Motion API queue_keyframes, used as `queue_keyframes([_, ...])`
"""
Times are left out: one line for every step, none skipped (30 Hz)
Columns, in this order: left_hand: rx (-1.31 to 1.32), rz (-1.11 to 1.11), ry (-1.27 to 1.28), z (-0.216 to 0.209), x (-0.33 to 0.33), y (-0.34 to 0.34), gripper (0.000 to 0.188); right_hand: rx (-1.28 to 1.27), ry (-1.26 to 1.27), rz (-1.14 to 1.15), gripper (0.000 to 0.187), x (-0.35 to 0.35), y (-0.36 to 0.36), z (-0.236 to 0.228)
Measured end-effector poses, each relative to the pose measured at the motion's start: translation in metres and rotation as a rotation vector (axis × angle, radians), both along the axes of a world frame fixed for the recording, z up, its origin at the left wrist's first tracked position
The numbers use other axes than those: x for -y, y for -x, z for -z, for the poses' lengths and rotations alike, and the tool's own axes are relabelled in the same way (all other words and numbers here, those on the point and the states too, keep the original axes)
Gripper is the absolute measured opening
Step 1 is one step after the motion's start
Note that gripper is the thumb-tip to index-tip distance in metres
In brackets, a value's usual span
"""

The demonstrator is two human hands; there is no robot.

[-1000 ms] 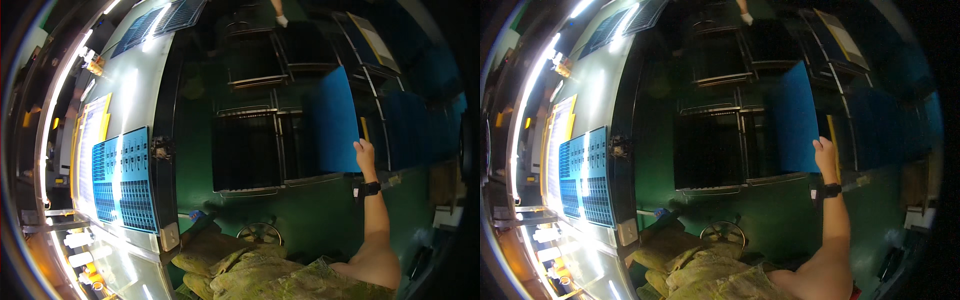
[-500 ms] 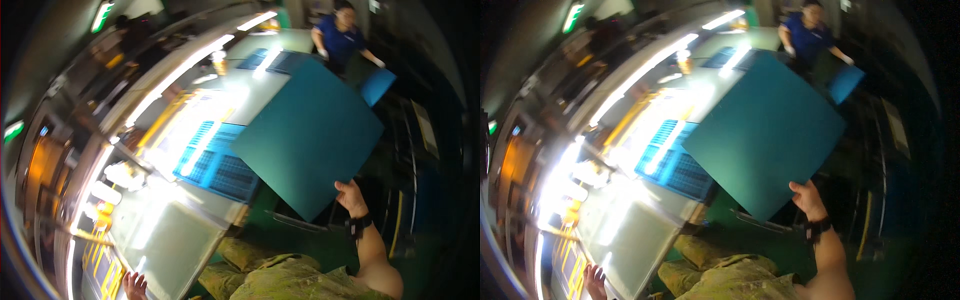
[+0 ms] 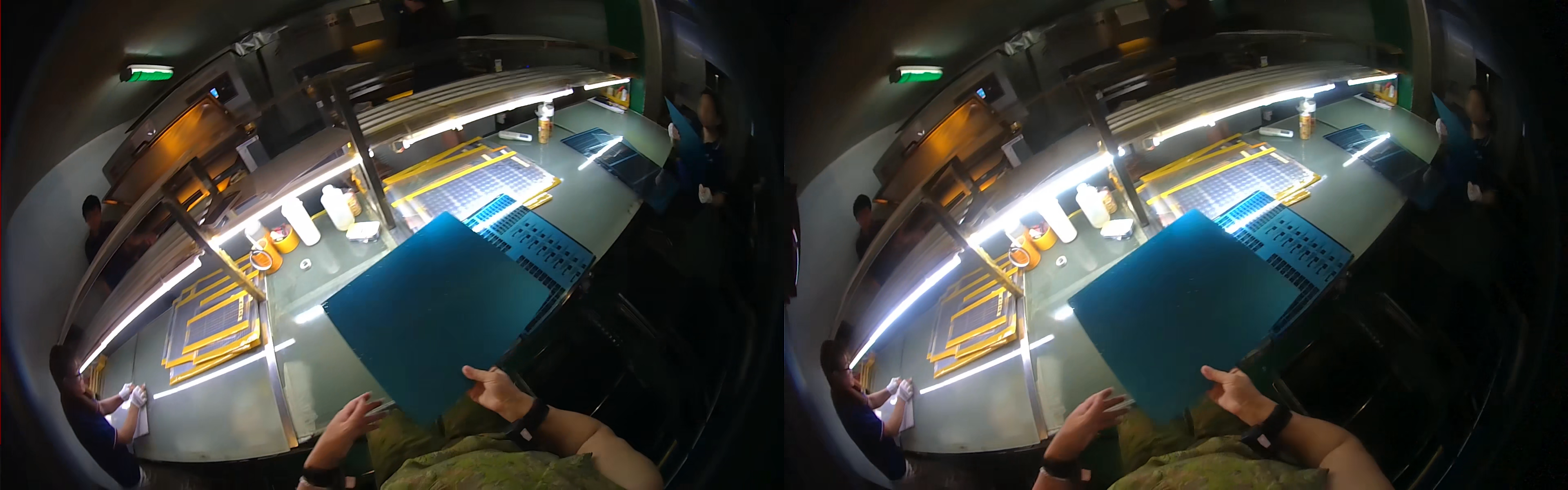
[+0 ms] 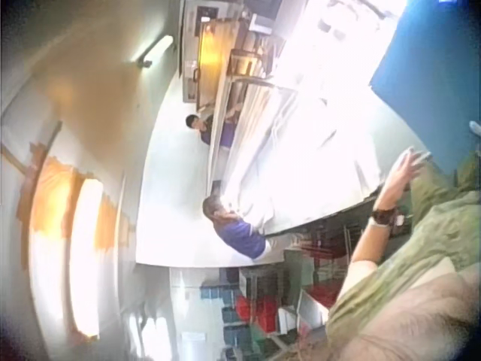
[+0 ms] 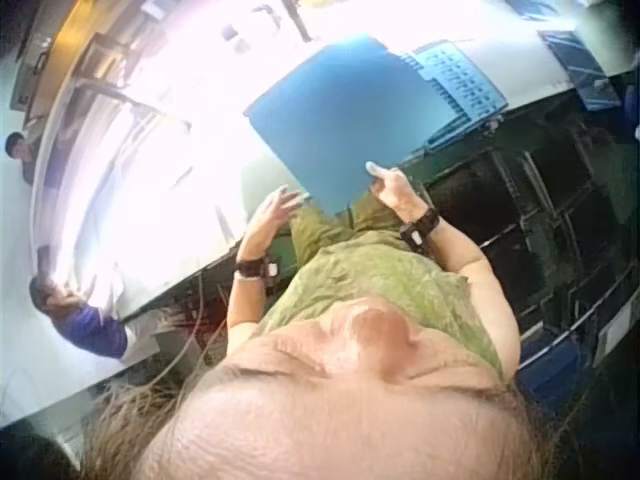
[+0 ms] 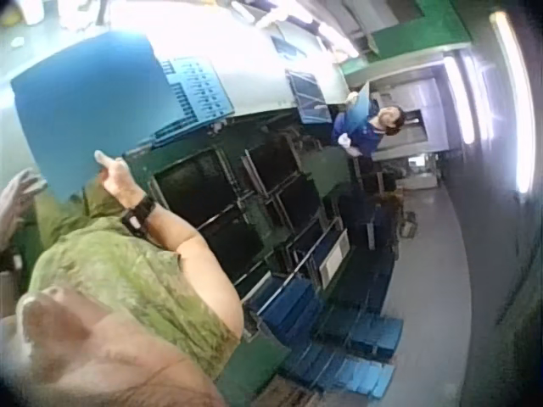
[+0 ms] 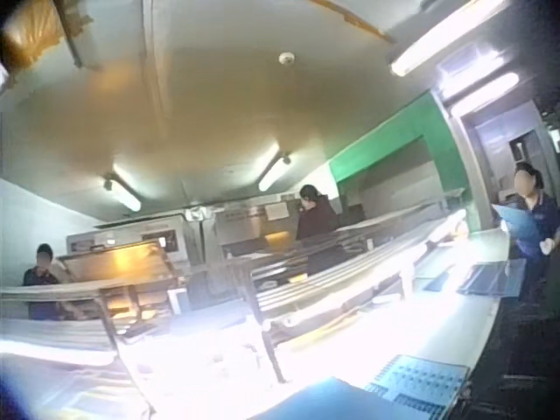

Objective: Inspecting and sorting solar panel cells or semi-conductive sheets at a fabrication workstation.

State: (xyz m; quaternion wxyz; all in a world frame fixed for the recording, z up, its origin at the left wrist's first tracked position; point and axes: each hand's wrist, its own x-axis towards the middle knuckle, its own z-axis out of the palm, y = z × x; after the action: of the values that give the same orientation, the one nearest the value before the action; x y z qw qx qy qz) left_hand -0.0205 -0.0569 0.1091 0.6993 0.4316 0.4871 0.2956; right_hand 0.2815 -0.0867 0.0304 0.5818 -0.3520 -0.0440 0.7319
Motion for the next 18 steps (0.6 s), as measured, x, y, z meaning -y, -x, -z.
queue_keyframes([-0.008,-0.002,0.012,0.002,-0.005,-0.005,0.043,-0.027,-0.018,-0.082,0.023,-0.001,0.011,-0.004])
queue_keyframes([-0.142,-0.032,0.046,0.008,-0.009,-0.011,0.039,-0.034,-0.002,-0.082,0.023,-0.003,0.025,-0.001])
queue_keyframes([-0.278,-0.057,0.081,0.017,-0.013,-0.014,0.034,0.009,0.019,-0.105,0.020,-0.008,0.040,0.005])
queue_keyframes([-0.285,-0.051,0.105,0.029,-0.017,-0.014,0.034,0.053,0.046,-0.129,0.019,-0.008,0.049,0.011])
queue_keyframes([-0.045,-0.175,0.042,0.042,-0.019,-0.008,0.030,0.044,0.070,-0.133,0.019,-0.006,0.053,0.012])
queue_keyframes([0.192,-0.301,-0.022,0.053,-0.022,-0.002,0.026,0.076,0.007,-0.297,0.019,-0.008,0.052,0.010])
queue_keyframes([0.146,-0.303,0.000,0.062,-0.026,0.009,0.024,0.101,-0.056,-0.454,0.023,-0.008,0.050,0.008])
queue_keyframes([0.101,-0.312,0.020,0.068,-0.031,0.023,0.022,0.181,-0.297,-0.652,0.027,-0.004,0.041,0.002])
queue_keyframes([0.028,-0.304,0.026,0.074,-0.032,0.037,0.024,0.321,-0.334,-0.772,0.026,0.002,0.030,-0.004])
queue_keyframes([-0.138,-0.245,0.035,0.058,-0.031,0.039,0.026,0.469,-0.370,-0.890,0.025,0.008,0.012,-0.009])
queue_keyframes([-0.081,-0.226,0.007,0.058,-0.032,0.048,0.026,0.715,-0.474,-0.783,0.021,0.011,-0.010,-0.013])
queue_keyframes([-0.024,-0.207,-0.026,0.059,-0.034,0.055,0.027,0.959,-0.580,-0.663,0.018,0.010,-0.035,-0.016])
queue_keyframes([-0.027,-0.215,-0.018,0.059,-0.035,0.066,0.027,1.347,-0.681,-0.393,0.011,0.007,-0.059,-0.021])
queue_keyframes([-0.086,-0.204,-0.008,0.059,-0.035,0.078,0.025,1.515,-0.613,-0.136,0.005,0.001,-0.082,-0.030])
queue_keyframes([-0.144,-0.188,0.001,0.060,-0.036,0.086,0.024,1.707,-0.536,-0.014,0.006,-0.003,-0.108,-0.031])
queue_keyframes([-0.143,-0.182,0.006,0.060,-0.038,0.088,0.024,1.897,-0.448,0.118,0.009,-0.006,-0.130,-0.032])
queue_keyframes([-0.150,-0.199,0.008,0.061,-0.040,0.087,0.023,1.973,-0.523,0.142,0.016,-0.010,-0.143,-0.032])
queue_keyframes([-0.156,-0.217,0.009,0.062,-0.043,0.087,0.022,2.046,-0.602,0.165,0.022,-0.011,-0.152,-0.028])
